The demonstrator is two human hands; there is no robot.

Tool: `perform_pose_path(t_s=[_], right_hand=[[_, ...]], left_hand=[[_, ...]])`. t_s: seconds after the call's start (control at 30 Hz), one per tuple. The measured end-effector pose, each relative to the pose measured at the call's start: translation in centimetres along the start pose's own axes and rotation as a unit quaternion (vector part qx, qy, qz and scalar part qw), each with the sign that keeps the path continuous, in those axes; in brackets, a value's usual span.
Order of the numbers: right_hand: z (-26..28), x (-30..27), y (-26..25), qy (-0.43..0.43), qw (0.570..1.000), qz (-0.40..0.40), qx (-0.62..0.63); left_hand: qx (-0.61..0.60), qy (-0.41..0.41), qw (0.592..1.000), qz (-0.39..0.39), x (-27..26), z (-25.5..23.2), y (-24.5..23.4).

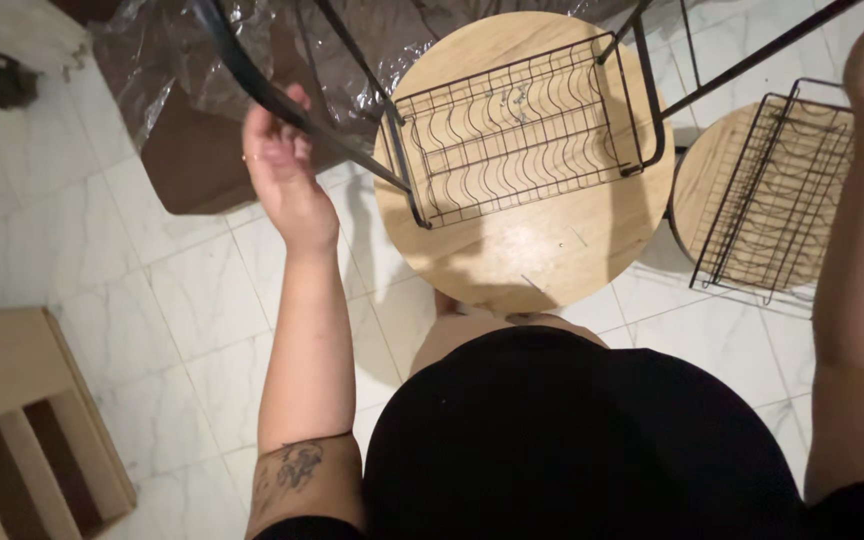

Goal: The person assembles a black wire dish rack by attaching a wire basket to the main frame using small metal fasteners. They insert the fasteners into the frame holes and bend them to secure the basket in place.

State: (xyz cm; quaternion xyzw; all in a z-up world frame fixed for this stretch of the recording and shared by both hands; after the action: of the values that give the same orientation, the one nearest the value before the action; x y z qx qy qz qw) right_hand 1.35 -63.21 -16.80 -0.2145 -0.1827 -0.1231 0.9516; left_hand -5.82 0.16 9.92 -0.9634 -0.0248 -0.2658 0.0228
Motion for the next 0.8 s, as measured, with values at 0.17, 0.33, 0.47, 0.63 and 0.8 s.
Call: perform_pose_path(t_s=[0.17, 0.33, 0.47, 0.63, 0.8], right_hand=[[-3.7, -1.8, -1.3, -0.011, 0.999, 0.000, 0.035], [-6.9, -1.2, -0.9, -0.027, 0.993, -0.042, 0.108], [-7.0, -0.7, -0.6, -0.027, 0.991, -0.076, 0.107], [-2.0, 0.0, 0.9, -0.074, 0.988, -0.086, 0.101], [4.9, 0.9, 0.9, -0.109, 0.985, -0.066, 0.118]], left_hand=[[0.145, -0.034, 0.989, 0.011, 1.5, -0.7, 2.2], [0.182, -0.029, 0.983, 0.023, 2.0, -0.7, 1.8], [0.194, -0.026, 0.980, 0.020, 2.0, -0.6, 1.2], [0.193, -0.030, 0.980, 0.023, 2.0, -0.1, 1.0], [0.186, -0.029, 0.982, 0.031, 1.9, -0.2, 0.8]])
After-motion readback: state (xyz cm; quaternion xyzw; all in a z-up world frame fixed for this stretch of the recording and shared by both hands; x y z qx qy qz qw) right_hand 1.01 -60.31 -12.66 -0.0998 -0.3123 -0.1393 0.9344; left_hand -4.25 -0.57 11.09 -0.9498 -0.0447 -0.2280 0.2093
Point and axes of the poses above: each hand's wrist, its own x-axis towards the middle knuckle, its own y-axis out of the palm, z = x × y, the point moved 3 cm from there along x, towards the middle knuckle, and after that the axes turned 4 degrees about z, right-handed, at the moved point
